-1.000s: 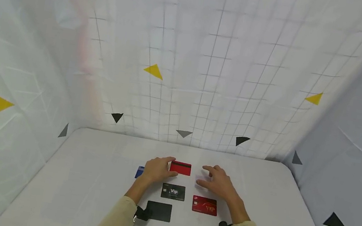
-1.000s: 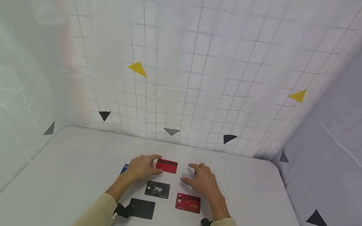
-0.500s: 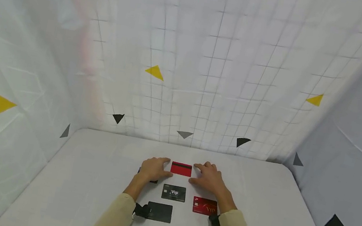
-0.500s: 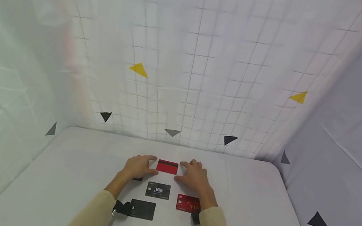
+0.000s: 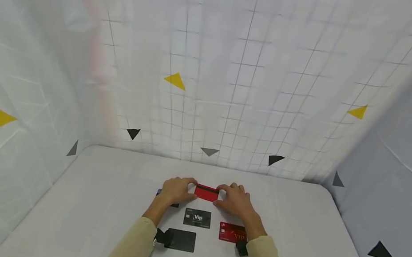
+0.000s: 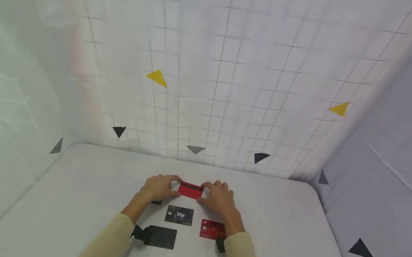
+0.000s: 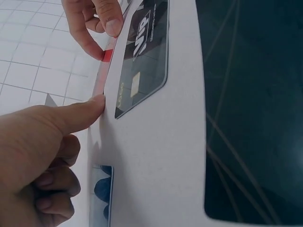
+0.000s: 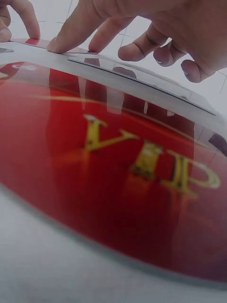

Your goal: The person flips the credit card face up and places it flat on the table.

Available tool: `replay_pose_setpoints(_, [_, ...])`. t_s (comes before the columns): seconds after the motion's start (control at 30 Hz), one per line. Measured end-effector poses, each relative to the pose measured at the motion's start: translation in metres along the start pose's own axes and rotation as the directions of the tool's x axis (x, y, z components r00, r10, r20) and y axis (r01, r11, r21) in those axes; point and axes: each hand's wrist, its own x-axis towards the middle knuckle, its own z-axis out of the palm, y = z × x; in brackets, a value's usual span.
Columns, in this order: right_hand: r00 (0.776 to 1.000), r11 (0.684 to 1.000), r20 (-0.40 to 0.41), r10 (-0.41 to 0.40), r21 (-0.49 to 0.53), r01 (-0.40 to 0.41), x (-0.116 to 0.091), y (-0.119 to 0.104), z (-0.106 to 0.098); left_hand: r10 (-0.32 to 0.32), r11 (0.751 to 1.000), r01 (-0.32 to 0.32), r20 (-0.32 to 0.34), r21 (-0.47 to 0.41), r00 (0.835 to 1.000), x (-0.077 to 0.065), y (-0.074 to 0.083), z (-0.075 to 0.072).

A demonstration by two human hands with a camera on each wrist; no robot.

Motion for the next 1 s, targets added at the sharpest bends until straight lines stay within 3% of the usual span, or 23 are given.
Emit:
replay_pose_setpoints(0.2, [1.000, 0.999, 0.011, 0.014, 0.052, -0.015, 0.000, -0.003, 0.002, -0.006, 1.000, 0.006, 0.027, 0.000, 1.000, -0.001, -0.001, 0.001])
replay_pose_setpoints(0.37, [1.000, 0.997, -0.001, 0.003, 0.072, -0.003, -0.001, -0.001, 0.003, 0.003, 1.000, -0.003, 0.005, 0.016, 1.000, -0.003, 0.000, 0.000])
replay_pose_setpoints(1.0, [0.999, 0.999, 0.030, -0.016, 0.034, 0.015, -0.001, 0.000, 0.002, 0.038, 0.999, -0.038, -0.036, -0.014, 0.999, -0.010, -0.003, -0.001])
